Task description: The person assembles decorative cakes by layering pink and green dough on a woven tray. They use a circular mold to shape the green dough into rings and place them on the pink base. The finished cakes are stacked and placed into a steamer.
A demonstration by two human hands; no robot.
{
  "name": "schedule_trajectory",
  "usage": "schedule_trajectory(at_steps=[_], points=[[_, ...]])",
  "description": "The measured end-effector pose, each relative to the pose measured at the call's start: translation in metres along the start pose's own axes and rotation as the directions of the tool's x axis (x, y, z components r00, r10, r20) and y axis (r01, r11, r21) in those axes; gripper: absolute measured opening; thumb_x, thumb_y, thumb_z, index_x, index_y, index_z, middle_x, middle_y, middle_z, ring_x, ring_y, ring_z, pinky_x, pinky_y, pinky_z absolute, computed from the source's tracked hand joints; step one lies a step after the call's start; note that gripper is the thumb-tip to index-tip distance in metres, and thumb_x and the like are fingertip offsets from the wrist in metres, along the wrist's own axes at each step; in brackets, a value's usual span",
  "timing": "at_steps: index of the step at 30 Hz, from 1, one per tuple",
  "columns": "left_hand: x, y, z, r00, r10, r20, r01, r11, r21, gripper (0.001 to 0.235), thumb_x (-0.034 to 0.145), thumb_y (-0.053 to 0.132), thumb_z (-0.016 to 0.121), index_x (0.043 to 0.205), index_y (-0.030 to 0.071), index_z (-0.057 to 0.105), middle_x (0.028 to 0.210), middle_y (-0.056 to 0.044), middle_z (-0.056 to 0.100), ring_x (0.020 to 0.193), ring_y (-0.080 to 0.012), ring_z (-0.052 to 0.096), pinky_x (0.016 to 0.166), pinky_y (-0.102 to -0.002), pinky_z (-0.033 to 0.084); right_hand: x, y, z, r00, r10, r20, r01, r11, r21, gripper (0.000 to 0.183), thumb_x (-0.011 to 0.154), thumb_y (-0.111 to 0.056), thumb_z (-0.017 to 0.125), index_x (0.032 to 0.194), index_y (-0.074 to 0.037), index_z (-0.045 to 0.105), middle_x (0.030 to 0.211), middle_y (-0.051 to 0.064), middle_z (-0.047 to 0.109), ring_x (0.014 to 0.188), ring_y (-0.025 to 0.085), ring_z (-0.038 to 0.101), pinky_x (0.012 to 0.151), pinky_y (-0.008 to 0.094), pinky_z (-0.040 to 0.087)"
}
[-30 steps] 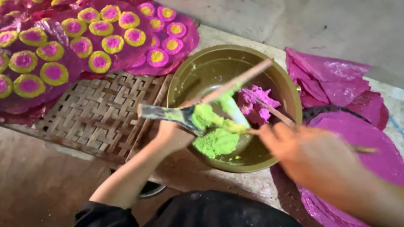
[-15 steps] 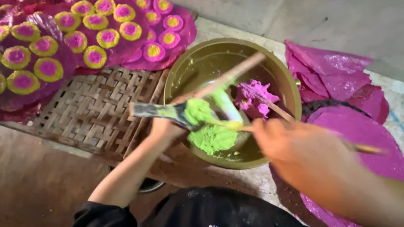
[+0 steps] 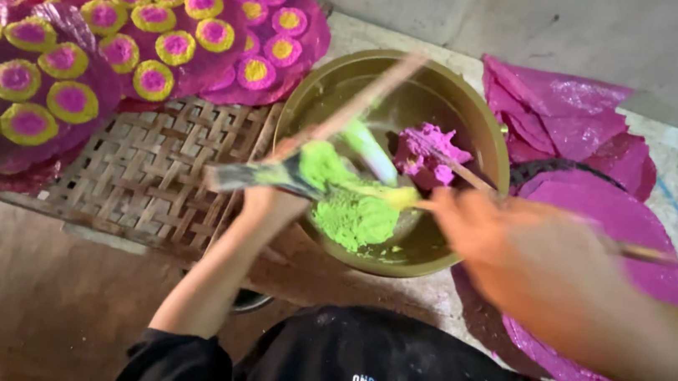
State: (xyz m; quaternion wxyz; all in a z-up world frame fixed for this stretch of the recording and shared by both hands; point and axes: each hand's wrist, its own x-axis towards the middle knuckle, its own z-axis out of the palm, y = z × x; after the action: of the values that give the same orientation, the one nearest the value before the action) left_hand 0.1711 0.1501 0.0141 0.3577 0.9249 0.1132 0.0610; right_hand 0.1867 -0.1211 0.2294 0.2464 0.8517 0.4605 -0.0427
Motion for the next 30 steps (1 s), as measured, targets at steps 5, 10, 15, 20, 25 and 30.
schedule_trajectory(at_steps=[5,10,15,20,25,30], points=[[-0.003,0.015,-0.022,0.999,-0.017,0.047,0.028,0.973,-0.228,0.068,0.085,0.035,0.074,0.148,0.023,0.052,0.14,-0.004,0.064,0.111,-0.019,0.073,0.093,-0.031,0.059,-0.01,0.019,-0.007,0.959,-0.06,-0.277,0.053,0.998,-0.033,0.052,0.085,-0.013,0.059,0.137,-0.013,0.062,0.091,0.003,0.066,0.065,0.019,0.07,0.049,0.034,0.055],[0.003,0.027,0.008,0.867,0.498,-0.029,-0.484,0.854,0.19,0.076,0.076,0.041,0.084,0.141,0.013,0.056,0.15,-0.012,0.051,0.13,-0.0347,0.058,0.104,-0.039,0.05,0.044,-0.016,0.009,0.962,-0.21,-0.174,0.17,0.961,-0.219,0.02,0.093,-0.017,0.055,0.105,-0.005,0.064,0.082,0.005,0.066,0.063,0.02,0.071,0.048,0.032,0.057],[0.003,0.027,0.01,0.984,0.016,0.175,-0.016,1.0,-0.004,0.087,0.083,0.046,0.08,0.158,0.023,0.042,0.159,-0.013,0.039,0.132,-0.0349,0.051,0.101,-0.046,0.045,0.045,-0.021,0.012,0.959,-0.194,-0.208,0.199,0.98,0.007,0.031,0.085,-0.011,0.059,0.114,-0.002,0.063,0.087,0.009,0.068,0.056,0.022,0.071,0.043,0.036,0.057],[0.012,0.011,-0.012,0.924,0.205,-0.323,-0.141,0.967,0.212,0.071,0.081,0.039,0.085,0.142,0.015,0.057,0.147,-0.01,0.058,0.131,-0.0273,0.063,0.109,-0.042,0.057,-0.011,0.022,0.023,0.956,0.264,-0.129,-0.211,0.922,0.325,0.054,0.09,-0.014,0.058,0.144,-0.018,0.058,0.119,0.0,0.074,0.057,0.023,0.071,0.046,0.039,0.054],[0.026,0.014,0.019,0.78,0.334,-0.529,-0.212,0.937,0.279,0.059,0.084,0.024,0.083,0.135,0.002,0.063,0.156,-0.018,0.051,0.137,-0.0357,0.058,0.101,-0.043,0.056,0.083,-0.035,0.104,0.68,0.305,-0.667,0.333,0.683,0.65,0.062,0.095,0.001,0.058,0.155,-0.009,0.048,0.123,0.018,0.069,0.105,0.038,0.073,0.093,0.043,0.057],[0.043,-0.001,0.001,0.846,0.261,-0.464,-0.151,0.954,0.261,0.044,0.082,0.02,0.082,0.124,0.01,0.071,0.161,-0.022,0.043,0.136,-0.042,0.051,0.101,-0.047,0.052,0.069,-0.062,0.158,0.923,0.325,-0.207,0.095,0.329,0.94,0.057,0.096,-0.005,0.063,0.151,-0.013,0.052,0.109,0.024,0.071,0.088,0.035,0.071,0.077,0.031,0.055]])
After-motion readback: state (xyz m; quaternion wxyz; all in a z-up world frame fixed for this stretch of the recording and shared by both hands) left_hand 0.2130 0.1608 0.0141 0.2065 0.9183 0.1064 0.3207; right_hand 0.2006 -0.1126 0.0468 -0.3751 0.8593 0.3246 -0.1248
